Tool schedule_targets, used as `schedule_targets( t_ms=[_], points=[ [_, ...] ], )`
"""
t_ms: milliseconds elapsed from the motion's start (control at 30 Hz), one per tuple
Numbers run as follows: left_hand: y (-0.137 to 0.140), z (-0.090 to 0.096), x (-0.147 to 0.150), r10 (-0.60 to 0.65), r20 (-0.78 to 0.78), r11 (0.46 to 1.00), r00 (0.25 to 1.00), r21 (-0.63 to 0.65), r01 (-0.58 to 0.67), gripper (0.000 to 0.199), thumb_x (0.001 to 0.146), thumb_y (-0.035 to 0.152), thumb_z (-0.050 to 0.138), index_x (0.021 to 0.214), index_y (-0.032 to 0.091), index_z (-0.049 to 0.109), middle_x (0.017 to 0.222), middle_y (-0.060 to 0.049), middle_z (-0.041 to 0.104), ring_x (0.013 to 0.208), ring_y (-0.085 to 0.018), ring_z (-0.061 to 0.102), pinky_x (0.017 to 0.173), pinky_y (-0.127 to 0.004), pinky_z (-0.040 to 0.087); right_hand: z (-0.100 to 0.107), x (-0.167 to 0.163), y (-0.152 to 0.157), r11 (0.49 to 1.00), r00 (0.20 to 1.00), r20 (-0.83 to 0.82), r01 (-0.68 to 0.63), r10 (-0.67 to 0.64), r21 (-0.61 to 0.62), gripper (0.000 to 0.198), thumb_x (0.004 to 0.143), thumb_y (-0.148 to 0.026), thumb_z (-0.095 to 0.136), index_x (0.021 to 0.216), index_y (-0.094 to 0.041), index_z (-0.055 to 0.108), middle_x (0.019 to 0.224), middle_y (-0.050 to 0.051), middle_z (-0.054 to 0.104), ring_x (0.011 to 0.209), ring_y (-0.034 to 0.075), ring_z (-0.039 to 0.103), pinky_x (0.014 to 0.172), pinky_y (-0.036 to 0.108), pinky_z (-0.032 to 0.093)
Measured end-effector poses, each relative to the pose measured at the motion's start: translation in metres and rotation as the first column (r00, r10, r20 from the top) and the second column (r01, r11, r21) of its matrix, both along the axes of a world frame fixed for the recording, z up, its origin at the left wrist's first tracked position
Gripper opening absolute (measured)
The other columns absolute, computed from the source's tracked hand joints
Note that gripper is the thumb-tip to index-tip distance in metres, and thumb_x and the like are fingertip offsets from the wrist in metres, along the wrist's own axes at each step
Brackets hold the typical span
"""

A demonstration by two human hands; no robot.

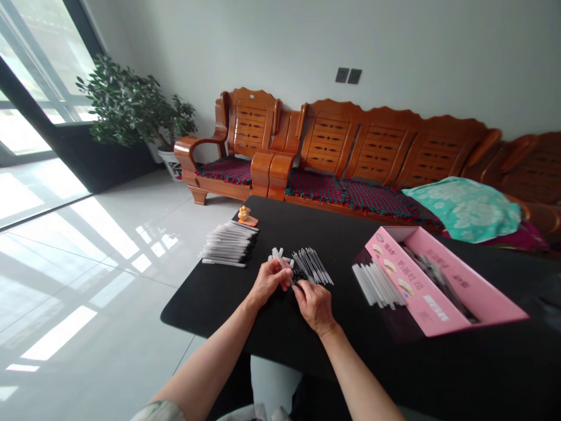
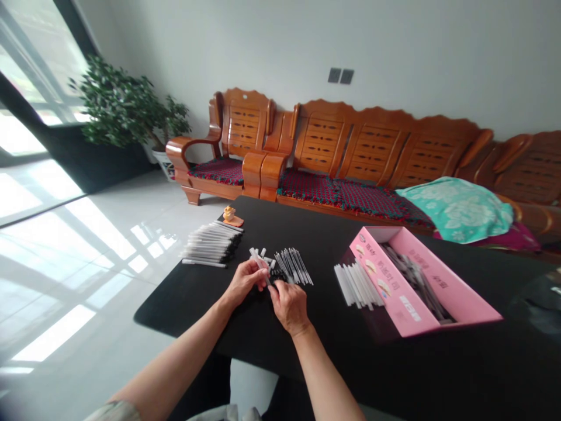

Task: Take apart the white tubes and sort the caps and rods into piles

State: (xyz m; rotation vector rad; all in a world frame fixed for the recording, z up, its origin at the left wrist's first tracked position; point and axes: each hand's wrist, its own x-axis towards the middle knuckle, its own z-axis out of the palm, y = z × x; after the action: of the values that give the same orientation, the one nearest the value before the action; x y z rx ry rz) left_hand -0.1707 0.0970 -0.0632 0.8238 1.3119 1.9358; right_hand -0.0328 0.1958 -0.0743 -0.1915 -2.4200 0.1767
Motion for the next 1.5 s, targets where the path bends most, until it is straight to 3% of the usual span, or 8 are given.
schedule_targets(
  t_ms=[500, 633, 733, 900, 1067, 1200, 1400, 1500],
  points=[
    [-0.004, 0.003, -0.006, 0.038, 0.163, 0.995, 0.986, 0.086, -0.053, 0.040, 0.082, 0.045, 0.067, 0.103, 0.011, 0.065, 0.083, -0.007, 0.066, 0.056, -0.009, 0.057, 0.048, -0.019, 0.046, 0.002, 0.003, -0.001, 1.000, 1.000, -0.024, -0.015, 0.014, -0.013, 0.023, 0.096, -0.022, 0.046, 0.077, -0.016, 0.059, 0.066, 0.003, 0.062, 0.063, 0.015, 0.060, 0.065, 0.025, 0.039],
    [-0.006, 0.004, -0.008, 0.036, 0.179, 0.994, 0.983, 0.095, -0.054, 0.038, 0.081, 0.047, 0.067, 0.093, 0.011, 0.066, 0.071, -0.004, 0.063, 0.053, -0.009, 0.055, 0.047, -0.018, 0.045, 0.013, 0.005, -0.005, 0.968, 0.999, -0.002, -0.038, 0.038, -0.248, 0.023, 0.094, -0.029, 0.048, 0.080, -0.017, 0.061, 0.071, 0.005, 0.065, 0.067, 0.015, 0.062, 0.066, 0.025, 0.043],
    [-0.007, 0.006, -0.005, -0.061, 0.170, 0.996, 0.983, 0.073, 0.049, 0.037, 0.080, 0.046, 0.069, 0.089, 0.011, 0.066, 0.067, -0.004, 0.062, 0.053, -0.009, 0.055, 0.048, -0.019, 0.044, 0.028, 0.001, -0.016, 0.695, 0.993, 0.069, -0.016, 0.094, -0.719, 0.034, 0.093, -0.045, 0.047, 0.085, -0.016, 0.063, 0.067, 0.004, 0.065, 0.055, 0.013, 0.059, 0.052, 0.023, 0.043],
    [-0.009, 0.008, -0.004, -0.135, 0.190, 0.989, 0.972, 0.088, 0.120, 0.036, 0.079, 0.043, 0.071, 0.089, 0.009, 0.069, 0.064, -0.003, 0.059, 0.049, -0.007, 0.049, 0.045, -0.017, 0.037, 0.036, -0.012, -0.032, -0.149, 0.966, -0.030, 0.009, 0.256, -0.989, 0.048, 0.084, -0.060, 0.054, 0.090, -0.013, 0.060, 0.058, 0.003, 0.064, 0.034, 0.008, 0.046, 0.032, 0.018, 0.030],
    [-0.012, 0.008, -0.007, -0.149, 0.219, 0.989, 0.964, 0.060, 0.139, 0.043, 0.080, 0.052, 0.065, 0.088, 0.009, 0.069, 0.058, -0.001, 0.057, 0.042, -0.006, 0.045, 0.041, -0.019, 0.031, 0.027, -0.018, -0.036, -0.481, 0.924, -0.211, -0.035, 0.317, -0.876, 0.040, 0.080, -0.054, 0.064, 0.085, -0.014, 0.061, 0.042, -0.009, 0.045, 0.029, 0.002, 0.021, 0.030, 0.016, 0.017],
    [-0.010, 0.003, -0.009, -0.052, 0.191, 0.998, 0.980, 0.034, 0.046, 0.042, 0.081, 0.051, 0.066, 0.078, 0.009, 0.069, 0.051, 0.001, 0.054, 0.039, -0.006, 0.043, 0.041, -0.019, 0.030, 0.027, -0.022, -0.038, -0.331, 0.961, -0.123, -0.036, 0.247, -0.943, 0.042, 0.081, -0.058, 0.060, 0.083, -0.016, 0.059, 0.041, -0.012, 0.033, 0.032, 0.002, 0.014, 0.032, 0.017, 0.012],
    [-0.005, -0.003, -0.012, 0.078, 0.205, 0.995, 0.976, 0.045, -0.089, 0.039, 0.080, 0.048, 0.067, 0.078, 0.009, 0.071, 0.057, -0.002, 0.059, 0.047, -0.007, 0.048, 0.044, -0.019, 0.034, 0.030, -0.030, -0.044, 0.623, 0.998, 0.031, 0.061, -0.059, -0.780, 0.043, 0.090, -0.053, 0.045, 0.070, -0.018, 0.060, 0.055, 0.003, 0.055, 0.050, 0.011, 0.047, 0.049, 0.023, 0.031],
    [-0.006, -0.002, -0.014, 0.082, 0.233, 0.992, 0.969, 0.071, -0.101, 0.038, 0.079, 0.047, 0.069, 0.077, 0.010, 0.070, 0.057, -0.001, 0.058, 0.047, -0.007, 0.047, 0.044, -0.018, 0.034, 0.032, -0.035, -0.051, 0.680, 0.986, 0.049, 0.145, -0.158, -0.719, 0.042, 0.091, -0.051, 0.043, 0.075, -0.018, 0.063, 0.060, 0.006, 0.061, 0.053, 0.014, 0.052, 0.051, 0.024, 0.033]
  ],
)
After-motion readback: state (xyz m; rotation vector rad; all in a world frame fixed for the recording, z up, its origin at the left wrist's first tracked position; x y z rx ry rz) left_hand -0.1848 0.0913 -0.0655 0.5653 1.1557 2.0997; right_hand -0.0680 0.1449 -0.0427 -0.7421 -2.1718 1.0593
